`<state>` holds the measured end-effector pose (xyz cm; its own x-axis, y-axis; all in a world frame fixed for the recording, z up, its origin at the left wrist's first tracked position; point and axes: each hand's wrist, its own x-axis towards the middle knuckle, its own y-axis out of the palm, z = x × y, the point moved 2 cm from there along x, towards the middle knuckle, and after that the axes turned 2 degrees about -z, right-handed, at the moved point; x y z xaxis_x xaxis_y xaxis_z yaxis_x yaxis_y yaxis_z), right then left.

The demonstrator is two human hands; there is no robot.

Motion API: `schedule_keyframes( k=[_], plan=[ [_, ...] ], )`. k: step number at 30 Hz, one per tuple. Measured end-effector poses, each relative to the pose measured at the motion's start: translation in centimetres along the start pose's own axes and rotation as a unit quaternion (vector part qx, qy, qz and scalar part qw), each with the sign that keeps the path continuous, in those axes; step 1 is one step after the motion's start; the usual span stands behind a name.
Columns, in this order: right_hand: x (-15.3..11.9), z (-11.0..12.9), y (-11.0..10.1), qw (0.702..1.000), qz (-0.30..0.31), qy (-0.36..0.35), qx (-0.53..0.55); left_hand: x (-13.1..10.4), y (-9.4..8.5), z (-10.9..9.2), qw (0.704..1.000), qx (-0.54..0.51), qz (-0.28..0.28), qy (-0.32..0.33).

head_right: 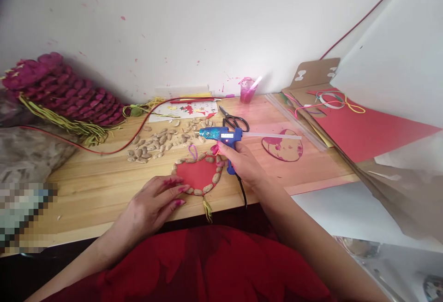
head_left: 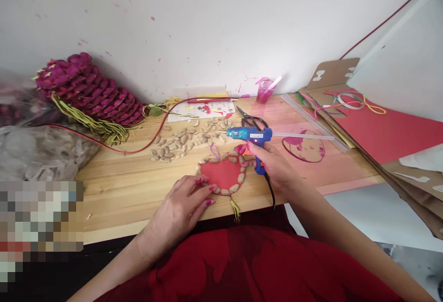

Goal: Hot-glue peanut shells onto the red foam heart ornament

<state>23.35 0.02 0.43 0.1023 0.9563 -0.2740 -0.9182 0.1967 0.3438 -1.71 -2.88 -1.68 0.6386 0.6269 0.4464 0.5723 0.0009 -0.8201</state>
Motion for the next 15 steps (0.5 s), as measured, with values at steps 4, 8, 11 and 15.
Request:
schedule_keyframes(
  k=[4, 8, 11, 15],
  plan=[
    [-1.2, -0.4, -0.7, 1.000, -0.026, 0.003, 0.011, 0.2, -0.5, 0.0, 0.999, -0.012, -0.036, -0.017],
    [-2.9, -0.8, -1.7, 0.998, -0.055, 0.003, 0.039, 0.3, -0.5, 0.1, 0.999, -0.020, -0.037, -0.029],
    [-4.1, -1.0, -2.0, 0.996, -0.073, 0.004, 0.057, 0.4, -0.3, 0.2, 0.997, -0.033, -0.022, -0.065],
    [-5.5, -1.5, -1.9, 0.993, -0.093, 0.007, 0.074, 0.9, 0.2, 0.0, 0.992, -0.071, 0.012, -0.101]
  ],
)
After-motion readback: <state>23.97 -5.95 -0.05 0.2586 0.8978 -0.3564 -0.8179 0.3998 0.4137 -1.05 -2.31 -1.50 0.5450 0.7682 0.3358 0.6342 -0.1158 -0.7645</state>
